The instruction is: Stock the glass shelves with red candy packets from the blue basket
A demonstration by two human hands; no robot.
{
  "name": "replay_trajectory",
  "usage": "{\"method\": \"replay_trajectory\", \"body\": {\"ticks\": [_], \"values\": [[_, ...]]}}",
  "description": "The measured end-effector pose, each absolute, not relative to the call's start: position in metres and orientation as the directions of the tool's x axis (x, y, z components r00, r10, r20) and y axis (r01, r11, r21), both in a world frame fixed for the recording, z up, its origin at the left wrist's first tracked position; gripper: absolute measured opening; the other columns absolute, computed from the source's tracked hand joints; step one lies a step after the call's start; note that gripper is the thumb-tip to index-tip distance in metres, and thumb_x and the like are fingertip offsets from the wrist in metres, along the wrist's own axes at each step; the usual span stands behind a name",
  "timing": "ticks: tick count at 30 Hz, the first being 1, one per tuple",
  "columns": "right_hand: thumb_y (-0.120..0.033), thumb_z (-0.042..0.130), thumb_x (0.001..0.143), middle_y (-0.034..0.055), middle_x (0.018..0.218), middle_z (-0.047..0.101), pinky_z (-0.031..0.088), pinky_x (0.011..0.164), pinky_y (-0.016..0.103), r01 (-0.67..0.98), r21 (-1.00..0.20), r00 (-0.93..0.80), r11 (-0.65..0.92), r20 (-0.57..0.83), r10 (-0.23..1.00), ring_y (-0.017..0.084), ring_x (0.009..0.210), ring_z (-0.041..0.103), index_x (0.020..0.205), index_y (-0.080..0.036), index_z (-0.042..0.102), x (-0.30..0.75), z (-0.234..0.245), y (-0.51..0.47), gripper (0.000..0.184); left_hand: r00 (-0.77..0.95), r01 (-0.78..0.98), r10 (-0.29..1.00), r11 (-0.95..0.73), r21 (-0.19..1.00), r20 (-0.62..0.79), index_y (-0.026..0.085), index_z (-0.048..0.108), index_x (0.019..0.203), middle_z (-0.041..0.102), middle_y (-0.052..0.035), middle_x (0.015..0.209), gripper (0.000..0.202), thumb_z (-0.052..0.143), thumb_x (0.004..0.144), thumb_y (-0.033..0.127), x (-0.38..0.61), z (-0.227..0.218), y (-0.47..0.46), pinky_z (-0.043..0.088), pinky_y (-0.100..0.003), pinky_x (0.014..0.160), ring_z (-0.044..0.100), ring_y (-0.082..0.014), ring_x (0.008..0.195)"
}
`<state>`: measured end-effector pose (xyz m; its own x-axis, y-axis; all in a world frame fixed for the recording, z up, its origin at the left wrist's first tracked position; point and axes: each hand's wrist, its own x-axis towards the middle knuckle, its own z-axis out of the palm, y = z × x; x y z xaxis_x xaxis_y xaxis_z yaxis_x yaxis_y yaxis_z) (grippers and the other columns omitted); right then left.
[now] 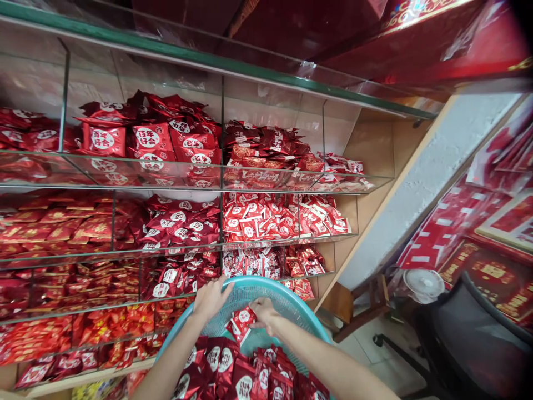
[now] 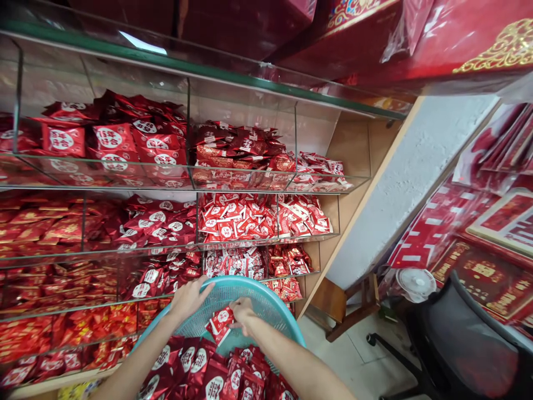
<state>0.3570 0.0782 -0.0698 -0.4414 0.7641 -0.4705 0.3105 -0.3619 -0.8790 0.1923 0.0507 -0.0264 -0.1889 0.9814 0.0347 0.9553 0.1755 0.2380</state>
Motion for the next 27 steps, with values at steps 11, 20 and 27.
{"method": "replay_trajectory", "body": {"ticks": [11,20,27], "values": [[-0.032,0.055,0.072,0.0005,0.064,0.048,0.039,0.046,0.027,0.362,-0.801,-0.173,-0.477,-0.561,0.810,0.012,0.052,0.049,0.066,-0.022,0.045,0.341,-0.085,0.065,0.016,-0.201,0.946,0.979,0.189,0.264,0.019,0.023,0.052,0.109,0.064,-0.0073,0.094,0.051,0.020,0.083,0.054,0.193,-0.027,0.050,0.040,-0.027,0.070,0.059,-0.0207,0.086],[-0.033,0.052,0.075,0.0005,0.062,0.050,0.041,0.048,0.025,0.275,-0.834,-0.182,-0.477,-0.533,0.826,0.012,0.055,0.050,0.065,-0.020,0.045,0.353,-0.081,0.077,0.018,-0.177,0.950,0.983,0.156,0.270,0.054,0.024,0.052,0.108,0.065,-0.0072,0.092,0.052,0.019,0.082,0.056,0.191,-0.033,0.051,0.040,-0.027,0.068,0.060,-0.0209,0.085],[-0.032,0.053,0.075,-0.0025,0.062,0.049,0.047,0.054,0.025,0.182,-0.867,-0.293,-0.464,-0.499,0.816,0.009,0.051,0.050,0.067,-0.019,0.044,0.344,-0.086,0.077,0.018,-0.177,0.954,0.983,0.156,0.257,0.059,0.024,0.051,0.109,0.065,-0.0076,0.092,0.053,0.019,0.082,0.056,0.191,-0.033,0.050,0.041,-0.027,0.068,0.060,-0.0204,0.085]]}}
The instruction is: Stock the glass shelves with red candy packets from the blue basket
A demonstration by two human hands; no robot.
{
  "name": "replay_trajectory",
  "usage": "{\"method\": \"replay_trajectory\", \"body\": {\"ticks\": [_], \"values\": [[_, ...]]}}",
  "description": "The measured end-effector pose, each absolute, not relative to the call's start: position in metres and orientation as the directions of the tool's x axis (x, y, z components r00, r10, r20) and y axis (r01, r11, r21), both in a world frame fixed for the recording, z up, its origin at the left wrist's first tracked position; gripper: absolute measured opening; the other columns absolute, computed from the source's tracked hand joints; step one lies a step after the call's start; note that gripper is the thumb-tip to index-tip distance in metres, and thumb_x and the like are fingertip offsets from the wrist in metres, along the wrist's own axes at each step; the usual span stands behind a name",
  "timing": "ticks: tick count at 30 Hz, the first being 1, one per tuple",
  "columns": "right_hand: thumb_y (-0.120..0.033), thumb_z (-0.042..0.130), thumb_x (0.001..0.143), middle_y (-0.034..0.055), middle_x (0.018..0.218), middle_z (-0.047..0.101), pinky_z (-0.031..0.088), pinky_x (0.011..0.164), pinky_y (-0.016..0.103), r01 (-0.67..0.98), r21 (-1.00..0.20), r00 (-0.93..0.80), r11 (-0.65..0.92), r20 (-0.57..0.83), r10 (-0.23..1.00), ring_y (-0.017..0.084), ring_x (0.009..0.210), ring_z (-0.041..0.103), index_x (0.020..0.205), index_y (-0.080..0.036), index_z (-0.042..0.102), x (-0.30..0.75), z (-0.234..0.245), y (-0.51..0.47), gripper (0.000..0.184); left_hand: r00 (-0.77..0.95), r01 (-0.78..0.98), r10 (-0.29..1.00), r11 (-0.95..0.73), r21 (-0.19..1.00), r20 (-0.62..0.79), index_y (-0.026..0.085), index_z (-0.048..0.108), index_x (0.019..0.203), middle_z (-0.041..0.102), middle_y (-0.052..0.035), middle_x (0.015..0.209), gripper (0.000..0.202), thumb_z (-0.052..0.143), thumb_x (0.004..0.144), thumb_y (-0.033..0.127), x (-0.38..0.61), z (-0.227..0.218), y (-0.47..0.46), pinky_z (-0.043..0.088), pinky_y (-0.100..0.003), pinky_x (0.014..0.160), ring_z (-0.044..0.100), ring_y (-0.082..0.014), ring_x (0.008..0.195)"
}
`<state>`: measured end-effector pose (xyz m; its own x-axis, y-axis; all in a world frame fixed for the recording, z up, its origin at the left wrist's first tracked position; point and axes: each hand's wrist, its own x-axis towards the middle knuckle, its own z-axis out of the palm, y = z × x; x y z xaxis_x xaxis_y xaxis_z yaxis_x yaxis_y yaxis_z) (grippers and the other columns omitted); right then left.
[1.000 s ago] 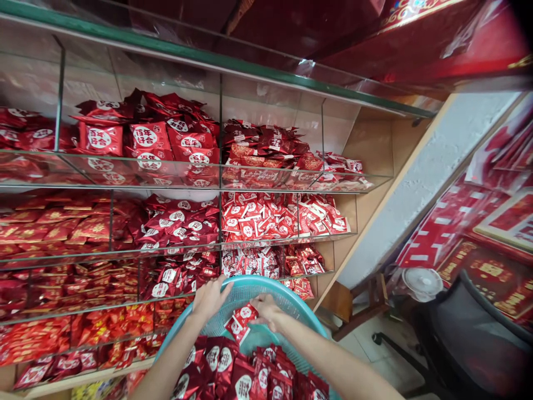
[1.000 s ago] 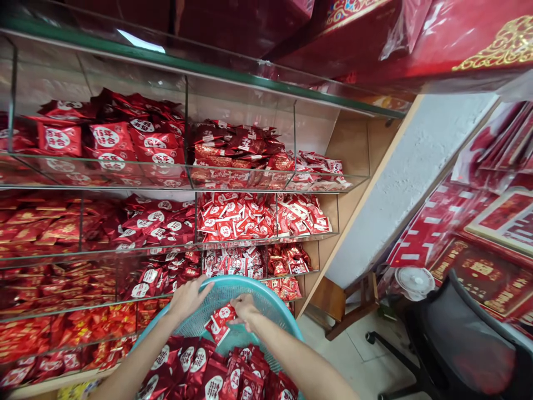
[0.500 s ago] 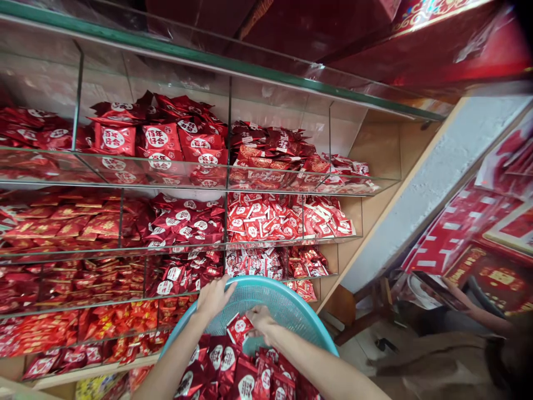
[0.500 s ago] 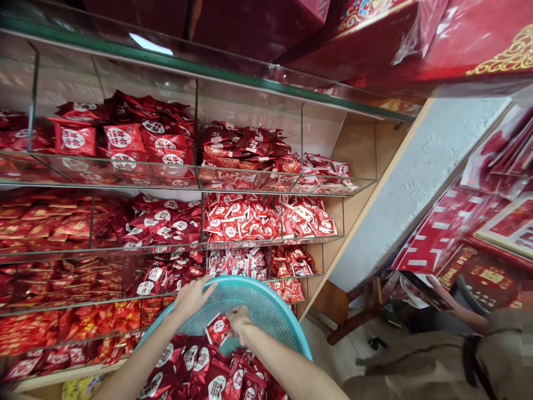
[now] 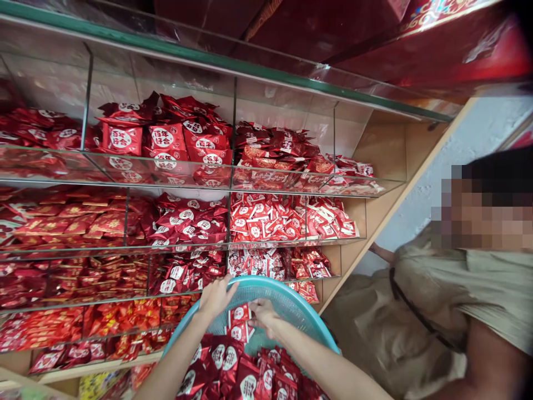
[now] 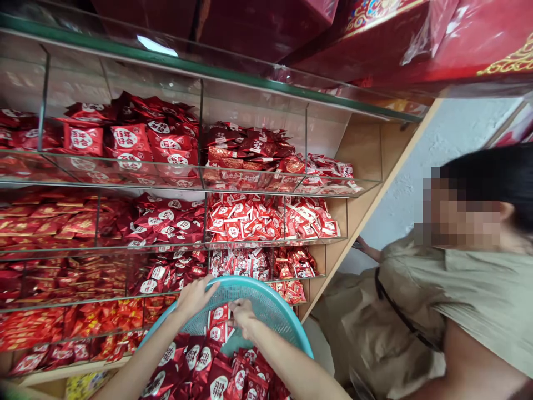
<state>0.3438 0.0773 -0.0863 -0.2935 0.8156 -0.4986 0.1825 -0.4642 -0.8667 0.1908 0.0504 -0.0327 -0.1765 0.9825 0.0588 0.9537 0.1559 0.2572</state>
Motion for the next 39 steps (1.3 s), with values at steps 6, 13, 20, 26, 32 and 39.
{"method": "replay_trajectory", "body": {"ticks": [6,13,20,26,32,39], "values": [[-0.027,0.053,0.073,-0.0047,0.051,0.045,0.043,0.048,0.024,0.314,-0.878,-0.340,-0.362,-0.460,0.820,0.009,0.043,0.047,0.066,-0.017,0.047,0.336,-0.094,0.069,0.014,-0.193,0.948,0.981,0.178,0.262,0.031,0.025,0.051,0.111,0.064,-0.0068,0.094,0.051,0.019,0.083,0.055,0.193,-0.030,0.050,0.040,-0.027,0.071,0.059,-0.0194,0.088],[-0.027,0.046,0.079,0.0016,0.070,0.059,0.039,0.066,0.025,0.566,-0.740,-0.412,0.364,0.128,0.902,0.015,0.069,0.054,0.076,-0.018,0.056,0.352,-0.037,0.076,0.014,-0.187,0.951,0.981,0.165,0.261,0.062,0.025,0.052,0.109,0.065,-0.0060,0.091,0.049,0.021,0.083,0.054,0.191,-0.034,0.051,0.040,-0.027,0.070,0.060,-0.0199,0.086],[-0.027,0.034,0.088,0.0034,0.082,0.058,0.039,0.069,0.024,0.457,-0.452,-0.522,0.766,0.560,0.643,0.013,0.074,0.053,0.089,-0.019,0.054,0.363,0.078,0.078,0.022,-0.179,0.957,0.981,0.156,0.243,0.076,0.025,0.050,0.111,0.065,-0.0076,0.089,0.052,0.018,0.083,0.055,0.189,-0.037,0.052,0.041,-0.029,0.067,0.061,-0.0218,0.084],[-0.019,0.034,0.087,0.0071,0.094,0.055,0.039,0.076,0.028,0.614,-0.127,-0.516,0.779,0.682,0.518,0.017,0.087,0.050,0.102,-0.019,0.052,0.382,0.135,0.119,0.024,-0.170,0.955,0.983,0.147,0.257,0.068,0.025,0.051,0.110,0.066,-0.0063,0.088,0.052,0.018,0.083,0.055,0.189,-0.033,0.050,0.041,-0.028,0.066,0.061,-0.0212,0.082],[-0.014,0.036,0.085,0.0079,0.107,0.051,0.039,0.079,0.031,0.642,0.133,-0.676,0.755,0.561,0.477,0.019,0.094,0.045,0.108,-0.020,0.052,0.389,0.151,0.148,0.029,-0.173,0.955,0.982,0.147,0.259,0.080,0.025,0.050,0.111,0.066,-0.0067,0.089,0.052,0.018,0.083,0.054,0.190,-0.032,0.049,0.041,-0.028,0.068,0.061,-0.0209,0.083],[-0.018,0.041,0.085,0.0059,0.087,0.054,0.038,0.070,0.028,0.663,0.242,-0.719,0.709,0.471,0.511,0.017,0.082,0.047,0.088,-0.019,0.058,0.391,0.152,0.153,0.018,-0.174,0.955,0.983,0.152,0.256,0.062,0.024,0.049,0.113,0.066,-0.0076,0.090,0.053,0.018,0.083,0.054,0.189,-0.033,0.050,0.040,-0.028,0.068,0.060,-0.0208,0.084]]}}
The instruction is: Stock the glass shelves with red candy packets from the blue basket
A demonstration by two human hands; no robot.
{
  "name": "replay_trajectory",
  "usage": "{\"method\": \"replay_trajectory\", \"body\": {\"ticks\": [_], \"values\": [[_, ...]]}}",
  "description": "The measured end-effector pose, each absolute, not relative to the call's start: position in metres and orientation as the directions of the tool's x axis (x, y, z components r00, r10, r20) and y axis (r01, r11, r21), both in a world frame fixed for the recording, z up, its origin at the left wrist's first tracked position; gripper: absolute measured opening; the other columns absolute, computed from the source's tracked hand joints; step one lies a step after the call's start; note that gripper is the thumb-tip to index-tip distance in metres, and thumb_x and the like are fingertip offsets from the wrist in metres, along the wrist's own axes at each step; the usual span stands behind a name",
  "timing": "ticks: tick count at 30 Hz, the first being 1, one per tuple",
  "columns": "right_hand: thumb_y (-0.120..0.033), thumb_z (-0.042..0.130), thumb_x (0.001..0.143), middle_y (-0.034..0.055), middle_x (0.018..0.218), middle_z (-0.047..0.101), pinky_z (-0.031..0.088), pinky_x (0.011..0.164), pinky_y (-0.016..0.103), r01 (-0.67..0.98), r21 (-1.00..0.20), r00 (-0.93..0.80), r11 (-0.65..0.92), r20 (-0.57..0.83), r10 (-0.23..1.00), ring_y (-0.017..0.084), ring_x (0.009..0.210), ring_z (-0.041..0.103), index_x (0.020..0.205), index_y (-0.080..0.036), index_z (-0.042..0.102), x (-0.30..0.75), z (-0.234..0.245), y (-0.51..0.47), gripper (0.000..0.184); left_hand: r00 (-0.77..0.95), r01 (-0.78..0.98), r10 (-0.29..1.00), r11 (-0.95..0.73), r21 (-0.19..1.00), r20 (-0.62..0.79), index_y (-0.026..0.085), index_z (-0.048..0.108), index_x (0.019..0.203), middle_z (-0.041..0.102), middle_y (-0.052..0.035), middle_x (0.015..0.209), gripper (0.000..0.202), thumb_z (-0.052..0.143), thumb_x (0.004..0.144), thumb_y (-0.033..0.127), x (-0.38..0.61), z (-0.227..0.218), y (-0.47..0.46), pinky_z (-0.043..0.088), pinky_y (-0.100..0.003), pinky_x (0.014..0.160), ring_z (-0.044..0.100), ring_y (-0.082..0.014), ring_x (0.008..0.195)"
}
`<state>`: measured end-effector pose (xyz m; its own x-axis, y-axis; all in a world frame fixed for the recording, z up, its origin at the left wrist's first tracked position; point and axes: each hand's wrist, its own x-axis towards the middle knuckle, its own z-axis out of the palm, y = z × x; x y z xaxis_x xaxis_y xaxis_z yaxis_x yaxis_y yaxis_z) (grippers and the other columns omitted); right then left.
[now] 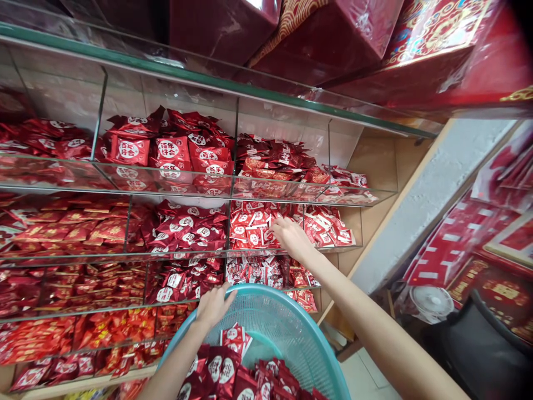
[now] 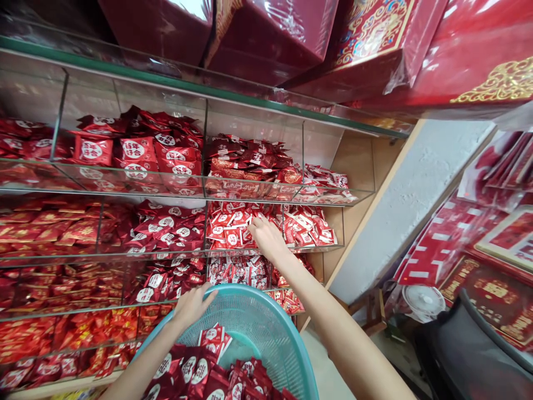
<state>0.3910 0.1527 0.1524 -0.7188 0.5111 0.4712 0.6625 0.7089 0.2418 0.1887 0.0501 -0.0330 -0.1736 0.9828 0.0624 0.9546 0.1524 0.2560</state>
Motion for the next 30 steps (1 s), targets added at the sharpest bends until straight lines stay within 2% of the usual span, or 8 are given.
{"method": "replay_trajectory", "body": {"ticks": [6,11,14,17,20,24,27,30], "values": [[-0.019,0.039,0.086,0.0064,0.087,0.057,0.039,0.074,0.029,0.655,0.135,-0.642,0.744,0.618,0.453,0.017,0.083,0.049,0.090,-0.018,0.057,0.407,0.153,0.153,0.019,-0.168,0.956,0.983,0.144,0.255,0.076,0.026,0.050,0.111,0.066,-0.0063,0.088,0.052,0.017,0.083,0.054,0.189,-0.033,0.050,0.040,-0.028,0.066,0.061,-0.0213,0.082],[-0.020,0.039,0.086,0.0073,0.095,0.057,0.040,0.080,0.032,0.520,-0.161,-0.370,0.839,0.843,0.391,0.017,0.091,0.051,0.096,-0.018,0.054,0.414,0.150,0.123,0.019,-0.180,0.949,0.982,0.159,0.271,0.052,0.024,0.050,0.111,0.065,-0.0071,0.092,0.052,0.017,0.083,0.054,0.190,-0.033,0.050,0.040,-0.027,0.067,0.060,-0.0202,0.084],[-0.021,0.041,0.085,0.0058,0.092,0.058,0.042,0.078,0.031,0.395,-0.330,-0.351,0.857,0.808,0.473,0.016,0.087,0.053,0.093,-0.019,0.054,0.408,0.135,0.091,0.016,-0.183,0.948,0.982,0.164,0.272,0.046,0.024,0.051,0.110,0.065,-0.0072,0.090,0.053,0.017,0.083,0.055,0.191,-0.032,0.051,0.040,-0.027,0.067,0.060,-0.0210,0.084],[-0.021,0.042,0.084,0.0033,0.083,0.059,0.042,0.073,0.028,0.347,-0.474,-0.512,0.809,0.628,0.587,0.014,0.079,0.053,0.084,-0.019,0.056,0.395,0.096,0.069,0.014,-0.196,0.947,0.980,0.182,0.263,0.028,0.024,0.049,0.114,0.065,-0.0086,0.091,0.054,0.019,0.083,0.056,0.192,-0.032,0.051,0.040,-0.028,0.067,0.060,-0.0217,0.086],[-0.019,0.047,0.079,-0.0006,0.068,0.058,0.042,0.063,0.025,0.385,-0.660,-0.600,0.646,0.352,0.718,0.012,0.065,0.052,0.073,-0.018,0.055,0.382,0.035,0.066,0.010,-0.201,0.948,0.979,0.189,0.256,0.023,0.024,0.050,0.113,0.064,-0.0086,0.092,0.054,0.019,0.083,0.056,0.192,-0.032,0.050,0.040,-0.028,0.069,0.059,-0.0210,0.087],[-0.013,0.051,0.070,-0.0027,0.054,0.053,0.040,0.051,0.021,0.370,-0.926,-0.476,0.082,-0.113,0.872,0.010,0.052,0.052,0.061,-0.016,0.050,0.368,-0.037,0.073,0.009,-0.182,0.953,0.982,0.163,0.256,0.050,0.024,0.051,0.110,0.065,-0.0072,0.093,0.053,0.018,0.083,0.055,0.193,-0.032,0.050,0.040,-0.027,0.070,0.059,-0.0201,0.086],[-0.015,0.053,0.067,-0.0016,0.054,0.054,0.038,0.046,0.021,0.310,-0.904,-0.390,-0.296,-0.404,0.828,0.011,0.050,0.055,0.064,-0.016,0.051,0.362,-0.059,0.074,0.004,-0.177,0.954,0.982,0.155,0.258,0.065,0.025,0.051,0.108,0.065,-0.0063,0.093,0.052,0.018,0.083,0.055,0.193,-0.032,0.049,0.039,-0.027,0.069,0.059,-0.0195,0.085],[-0.017,0.052,0.068,-0.0005,0.054,0.055,0.038,0.046,0.021,0.300,-0.868,-0.367,-0.397,-0.489,0.791,0.012,0.050,0.056,0.065,-0.017,0.052,0.356,-0.064,0.071,0.003,-0.177,0.955,0.982,0.155,0.255,0.070,0.025,0.051,0.108,0.065,-0.0064,0.092,0.052,0.017,0.083,0.055,0.193,-0.031,0.049,0.039,-0.027,0.067,0.060,-0.0197,0.084]]}}
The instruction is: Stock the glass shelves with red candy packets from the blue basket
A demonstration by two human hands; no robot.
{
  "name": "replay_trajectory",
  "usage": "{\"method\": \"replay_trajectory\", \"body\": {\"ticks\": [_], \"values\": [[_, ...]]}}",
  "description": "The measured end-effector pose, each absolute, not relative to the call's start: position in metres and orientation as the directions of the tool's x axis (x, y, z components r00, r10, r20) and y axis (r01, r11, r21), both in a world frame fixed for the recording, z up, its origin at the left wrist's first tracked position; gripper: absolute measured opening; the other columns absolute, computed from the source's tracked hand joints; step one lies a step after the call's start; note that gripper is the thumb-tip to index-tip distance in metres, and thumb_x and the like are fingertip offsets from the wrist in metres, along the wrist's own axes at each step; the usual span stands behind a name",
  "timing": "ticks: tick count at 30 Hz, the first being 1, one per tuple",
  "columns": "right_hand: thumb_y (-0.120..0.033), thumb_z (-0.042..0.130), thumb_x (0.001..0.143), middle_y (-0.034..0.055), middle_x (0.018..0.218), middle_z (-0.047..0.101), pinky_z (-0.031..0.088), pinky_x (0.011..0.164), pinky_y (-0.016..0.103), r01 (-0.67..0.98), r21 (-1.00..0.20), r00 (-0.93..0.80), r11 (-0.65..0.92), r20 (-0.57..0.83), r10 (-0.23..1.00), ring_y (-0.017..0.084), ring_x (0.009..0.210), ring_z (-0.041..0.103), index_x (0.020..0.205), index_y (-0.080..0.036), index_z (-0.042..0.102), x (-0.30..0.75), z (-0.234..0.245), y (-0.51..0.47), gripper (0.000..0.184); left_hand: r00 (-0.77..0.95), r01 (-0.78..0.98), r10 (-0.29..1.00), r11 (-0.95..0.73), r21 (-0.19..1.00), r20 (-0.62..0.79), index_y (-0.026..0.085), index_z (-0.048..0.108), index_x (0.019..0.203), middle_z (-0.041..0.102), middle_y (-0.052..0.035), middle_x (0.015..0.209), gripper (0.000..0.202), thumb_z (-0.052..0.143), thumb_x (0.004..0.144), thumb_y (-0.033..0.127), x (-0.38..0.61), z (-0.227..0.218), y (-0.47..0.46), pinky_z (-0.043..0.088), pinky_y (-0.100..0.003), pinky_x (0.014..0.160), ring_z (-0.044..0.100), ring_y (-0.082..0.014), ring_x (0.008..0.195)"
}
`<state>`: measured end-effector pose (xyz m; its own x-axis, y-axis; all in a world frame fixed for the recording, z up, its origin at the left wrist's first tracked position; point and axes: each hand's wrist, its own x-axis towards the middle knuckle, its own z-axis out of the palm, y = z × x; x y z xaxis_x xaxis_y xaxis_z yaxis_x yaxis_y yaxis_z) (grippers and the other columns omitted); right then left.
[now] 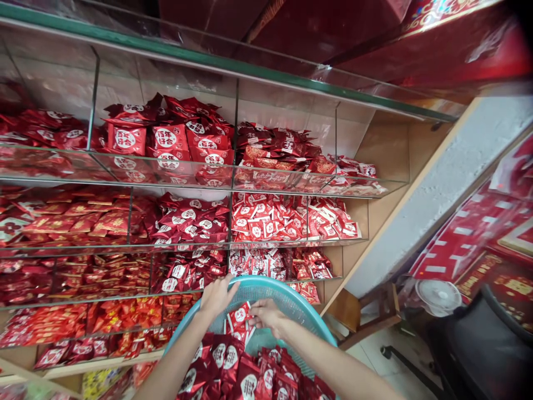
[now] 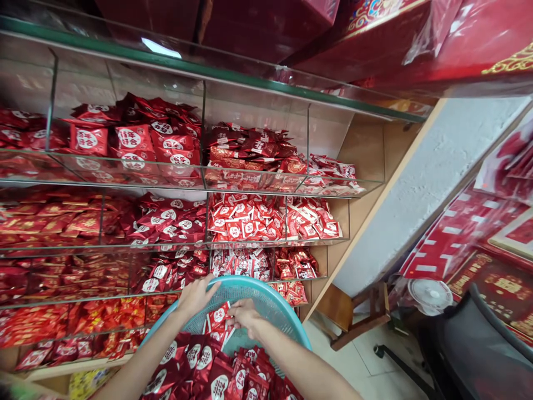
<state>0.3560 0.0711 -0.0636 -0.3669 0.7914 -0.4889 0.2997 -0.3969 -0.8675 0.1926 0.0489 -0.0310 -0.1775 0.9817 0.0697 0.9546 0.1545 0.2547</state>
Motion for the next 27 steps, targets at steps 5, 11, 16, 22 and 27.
{"method": "replay_trajectory", "body": {"ticks": [5,11,16,22,27], "values": [[-0.015,0.052,0.067,-0.0011,0.054,0.055,0.040,0.047,0.022,0.276,-0.859,-0.363,-0.431,-0.508,0.781,0.012,0.049,0.055,0.064,-0.019,0.051,0.345,-0.073,0.068,0.005,-0.186,0.954,0.981,0.166,0.250,0.057,0.024,0.051,0.108,0.065,-0.0070,0.090,0.052,0.018,0.083,0.055,0.193,-0.029,0.048,0.039,-0.027,0.066,0.060,-0.0203,0.084],[-0.012,0.053,0.063,-0.0017,0.050,0.053,0.039,0.045,0.022,0.369,-0.881,-0.403,-0.296,-0.439,0.803,0.012,0.047,0.053,0.059,-0.017,0.053,0.333,-0.087,0.064,0.006,-0.191,0.944,0.981,0.173,0.281,0.039,0.024,0.051,0.108,0.064,-0.0064,0.092,0.050,0.019,0.084,0.053,0.195,-0.025,0.047,0.040,-0.027,0.069,0.059,-0.0201,0.087],[-0.014,0.057,0.063,-0.0003,0.062,0.059,0.042,0.063,0.027,0.465,-0.882,-0.407,0.081,-0.132,0.904,0.015,0.064,0.056,0.063,-0.017,0.057,0.337,-0.063,0.068,0.003,-0.202,0.944,0.979,0.184,0.275,0.039,0.024,0.051,0.110,0.064,-0.0065,0.094,0.048,0.021,0.084,0.052,0.194,-0.026,0.047,0.039,-0.027,0.073,0.059,-0.0199,0.089],[-0.025,0.040,0.084,0.0025,0.080,0.060,0.041,0.070,0.025,0.407,-0.625,-0.518,0.666,0.443,0.732,0.014,0.075,0.055,0.089,-0.020,0.058,0.369,0.047,0.076,0.019,-0.184,0.956,0.981,0.164,0.243,0.062,0.025,0.050,0.110,0.065,-0.0071,0.089,0.051,0.018,0.083,0.054,0.191,-0.033,0.050,0.041,-0.028,0.068,0.060,-0.0208,0.084],[-0.024,0.038,0.085,0.0047,0.086,0.058,0.041,0.070,0.026,0.541,-0.359,-0.432,0.761,0.658,0.617,0.015,0.078,0.054,0.094,-0.020,0.056,0.401,0.113,0.106,0.020,-0.197,0.951,0.979,0.177,0.253,0.058,0.024,0.049,0.113,0.065,-0.0080,0.090,0.053,0.018,0.083,0.054,0.192,-0.031,0.049,0.041,-0.028,0.070,0.060,-0.0209,0.085]]}}
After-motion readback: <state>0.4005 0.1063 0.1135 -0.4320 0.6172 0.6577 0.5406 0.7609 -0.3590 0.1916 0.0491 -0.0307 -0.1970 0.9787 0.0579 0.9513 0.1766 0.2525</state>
